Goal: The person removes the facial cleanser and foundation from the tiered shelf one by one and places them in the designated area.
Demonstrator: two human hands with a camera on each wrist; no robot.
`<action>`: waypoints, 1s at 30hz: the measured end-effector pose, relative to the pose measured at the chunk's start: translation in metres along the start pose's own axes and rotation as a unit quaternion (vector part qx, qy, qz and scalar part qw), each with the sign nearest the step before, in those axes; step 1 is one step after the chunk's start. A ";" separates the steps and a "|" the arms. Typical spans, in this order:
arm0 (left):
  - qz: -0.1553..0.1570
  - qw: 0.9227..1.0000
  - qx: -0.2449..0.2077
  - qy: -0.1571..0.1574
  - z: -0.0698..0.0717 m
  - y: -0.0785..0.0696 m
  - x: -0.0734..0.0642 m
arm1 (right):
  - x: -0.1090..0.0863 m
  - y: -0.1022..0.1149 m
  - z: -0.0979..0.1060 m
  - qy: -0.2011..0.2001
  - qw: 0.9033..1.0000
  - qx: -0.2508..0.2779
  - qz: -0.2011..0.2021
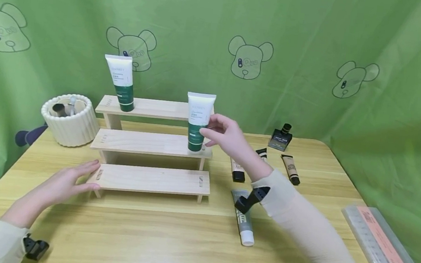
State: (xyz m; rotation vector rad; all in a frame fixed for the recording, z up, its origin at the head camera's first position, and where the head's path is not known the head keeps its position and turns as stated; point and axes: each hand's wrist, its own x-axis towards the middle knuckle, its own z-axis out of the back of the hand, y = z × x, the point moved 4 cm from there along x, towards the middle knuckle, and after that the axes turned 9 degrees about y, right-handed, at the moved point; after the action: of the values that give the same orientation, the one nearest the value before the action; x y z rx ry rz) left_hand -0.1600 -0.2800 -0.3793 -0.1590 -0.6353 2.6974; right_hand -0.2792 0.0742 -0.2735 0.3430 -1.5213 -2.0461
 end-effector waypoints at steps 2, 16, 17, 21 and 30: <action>-0.001 1.000 0.000 -0.001 0.000 0.000 0.000 | -0.008 -0.003 0.004 0.002 1.000 -0.007 -0.007; -0.007 1.000 0.001 -0.005 0.001 0.000 0.000 | -0.066 -0.041 0.038 -0.030 0.998 -0.025 -0.044; -0.006 1.000 0.000 -0.004 0.000 0.000 0.000 | -0.070 -0.045 0.041 -0.033 0.998 -0.026 -0.047; -0.001 1.000 0.000 -0.001 0.000 0.001 0.000 | -0.086 -0.057 0.052 -0.036 0.996 -0.043 -0.065; 0.004 1.000 0.001 0.003 0.000 0.000 0.000 | -0.120 -0.085 0.073 -0.038 0.990 -0.063 -0.119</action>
State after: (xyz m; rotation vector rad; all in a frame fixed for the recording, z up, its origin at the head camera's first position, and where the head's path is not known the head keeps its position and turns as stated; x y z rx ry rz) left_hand -0.1600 -0.2805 -0.3796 -0.1689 -0.6319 2.7050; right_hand -0.2436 0.2182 -0.3439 0.4188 -1.4452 -2.3531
